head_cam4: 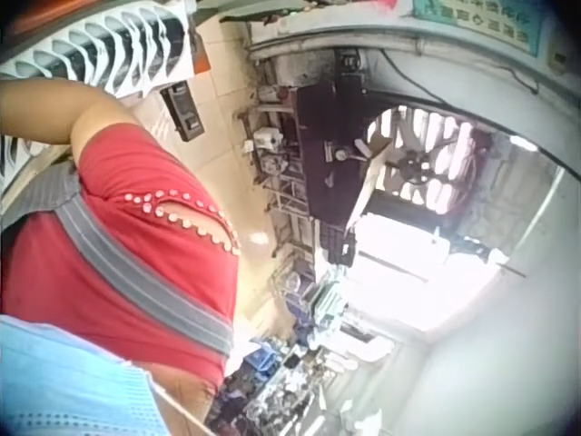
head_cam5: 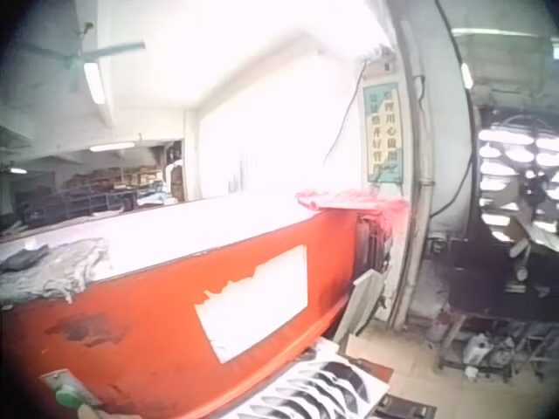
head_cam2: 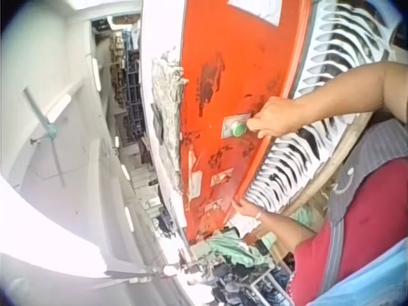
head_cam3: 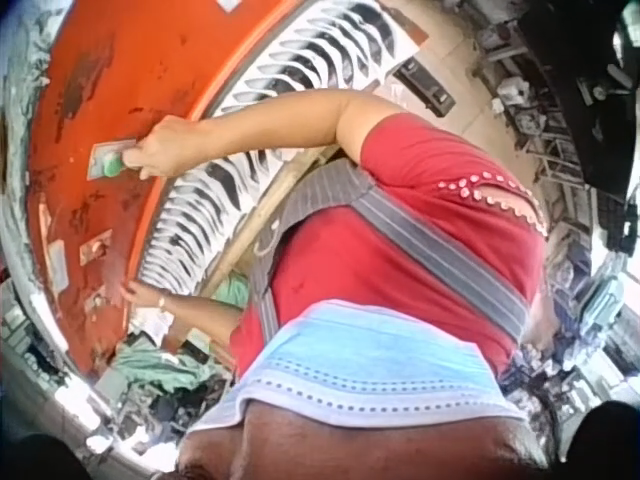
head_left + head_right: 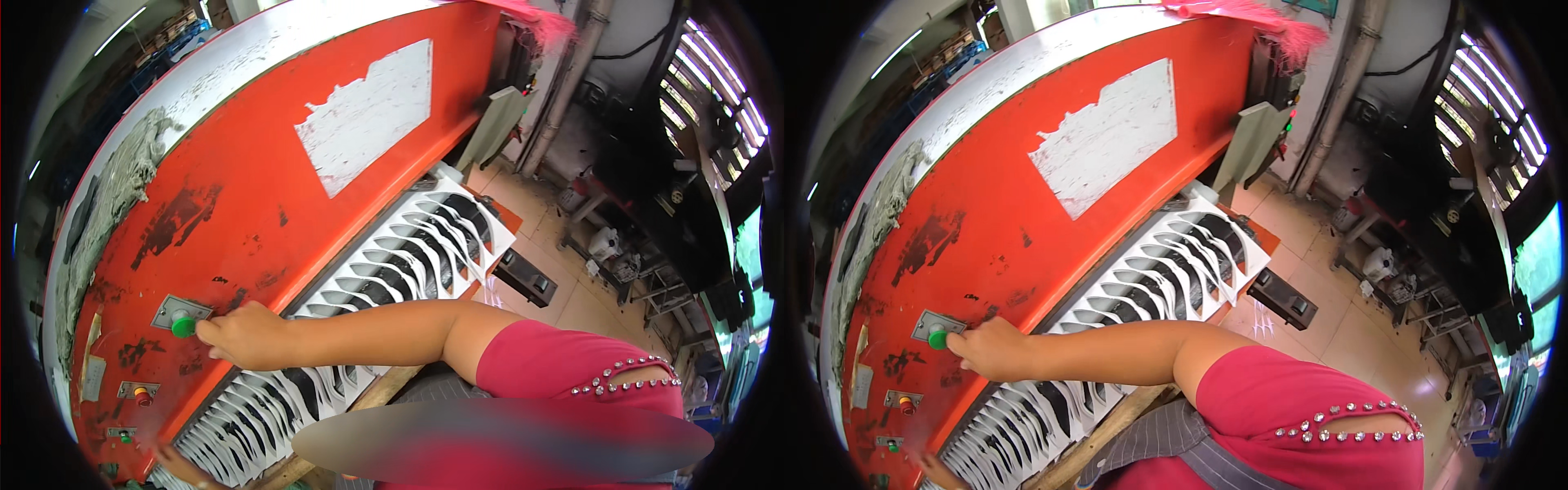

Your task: Operating a hydraulic press machine with a metal die to cut shoe upper components from sheets of material and collecting them in a sack.

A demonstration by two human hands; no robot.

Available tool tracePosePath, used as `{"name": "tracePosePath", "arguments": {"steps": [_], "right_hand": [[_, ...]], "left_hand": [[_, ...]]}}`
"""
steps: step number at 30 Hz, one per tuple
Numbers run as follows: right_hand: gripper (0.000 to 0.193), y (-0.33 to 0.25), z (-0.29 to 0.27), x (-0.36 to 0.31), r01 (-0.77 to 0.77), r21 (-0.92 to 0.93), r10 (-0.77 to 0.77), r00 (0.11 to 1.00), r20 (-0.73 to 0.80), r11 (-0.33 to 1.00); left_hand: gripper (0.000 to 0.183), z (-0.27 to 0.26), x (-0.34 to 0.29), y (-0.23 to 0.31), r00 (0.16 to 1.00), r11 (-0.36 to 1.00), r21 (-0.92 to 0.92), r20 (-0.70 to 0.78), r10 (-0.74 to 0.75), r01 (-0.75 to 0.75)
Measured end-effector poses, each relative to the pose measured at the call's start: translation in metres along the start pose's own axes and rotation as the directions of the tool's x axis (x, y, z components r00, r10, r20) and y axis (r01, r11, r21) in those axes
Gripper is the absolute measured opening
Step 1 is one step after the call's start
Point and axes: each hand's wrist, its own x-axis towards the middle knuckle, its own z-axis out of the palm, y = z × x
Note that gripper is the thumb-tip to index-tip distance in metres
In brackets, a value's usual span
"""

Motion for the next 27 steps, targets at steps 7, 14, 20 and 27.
{"name": "tracePosePath", "arguments": {"steps": [7,14,20,27], "right_hand": [[0.03,-0.013,-0.021,-0.07,-0.194,-0.027,0.192,0.929,0.316,0.981],[0.028,-0.007,-0.06,-0.138,-0.29,-0.138,0.321,0.881,0.348,0.947],[0.027,0.033,-0.12,-0.193,-0.521,-0.238,0.563,0.811,0.162,0.819],[0.04,0.145,-0.206,-0.224,-0.493,-0.69,0.57,0.81,-0.142,0.529]], "left_hand": [[0.018,0.091,-0.294,0.216,0.549,0.861,-0.271,0.679,0.488,-0.43],[0.022,0.111,-0.34,0.231,0.567,0.762,-0.087,0.614,0.548,-0.642],[0.022,0.117,-0.371,0.218,0.614,0.728,0.009,0.545,0.571,-0.685],[0.021,0.056,-0.394,0.265,0.566,0.683,0.209,0.744,0.353,-0.7]]}}
